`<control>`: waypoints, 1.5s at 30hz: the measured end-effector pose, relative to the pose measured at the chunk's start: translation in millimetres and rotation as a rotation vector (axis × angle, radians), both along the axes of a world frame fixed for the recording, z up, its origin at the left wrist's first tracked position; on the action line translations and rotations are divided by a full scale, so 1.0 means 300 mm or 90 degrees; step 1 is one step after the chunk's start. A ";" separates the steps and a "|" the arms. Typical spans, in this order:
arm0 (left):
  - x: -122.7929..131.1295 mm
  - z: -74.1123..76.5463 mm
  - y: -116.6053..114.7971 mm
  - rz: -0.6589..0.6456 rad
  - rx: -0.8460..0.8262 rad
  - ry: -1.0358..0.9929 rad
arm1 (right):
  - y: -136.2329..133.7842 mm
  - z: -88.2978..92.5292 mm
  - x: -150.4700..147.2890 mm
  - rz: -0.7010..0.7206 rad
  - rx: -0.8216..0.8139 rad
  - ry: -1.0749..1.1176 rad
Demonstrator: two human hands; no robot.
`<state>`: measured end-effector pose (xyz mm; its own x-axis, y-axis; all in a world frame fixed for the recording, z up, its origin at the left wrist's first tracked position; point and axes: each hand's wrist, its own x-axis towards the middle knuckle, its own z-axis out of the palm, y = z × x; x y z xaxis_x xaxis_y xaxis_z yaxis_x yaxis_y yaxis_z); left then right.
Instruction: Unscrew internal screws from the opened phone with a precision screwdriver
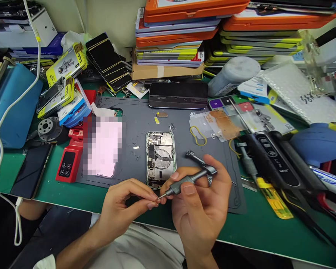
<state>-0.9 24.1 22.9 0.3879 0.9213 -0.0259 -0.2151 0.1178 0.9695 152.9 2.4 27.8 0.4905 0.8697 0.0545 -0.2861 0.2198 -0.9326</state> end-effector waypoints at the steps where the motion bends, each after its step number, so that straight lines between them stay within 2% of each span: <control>1: 0.001 -0.001 0.000 0.002 -0.001 0.001 | 0.000 0.001 0.000 -0.002 0.001 -0.001; 13: 0.007 0.010 0.011 -0.002 0.021 0.023 | -0.002 -0.009 0.007 0.002 -0.025 0.014; 20: 0.007 0.013 0.010 -0.001 0.137 0.127 | 0.005 -0.009 0.021 0.024 -0.043 0.057; 22: -0.001 0.012 -0.001 0.013 0.238 0.214 | 0.008 -0.009 0.021 -0.004 -0.034 0.056; 25: -0.008 0.005 -0.014 0.053 0.477 0.432 | 0.017 -0.015 0.014 -0.125 -0.004 -0.061; 28: 0.000 -0.003 -0.014 0.059 0.590 0.615 | 0.028 -0.026 0.009 -0.206 0.061 -0.288; 34: 0.024 0.000 -0.008 0.047 0.592 0.683 | 0.061 -0.047 0.035 -0.172 0.161 -0.574; 45: 0.023 -0.005 -0.014 0.054 0.563 0.658 | 0.074 -0.066 0.017 -0.124 0.138 -0.627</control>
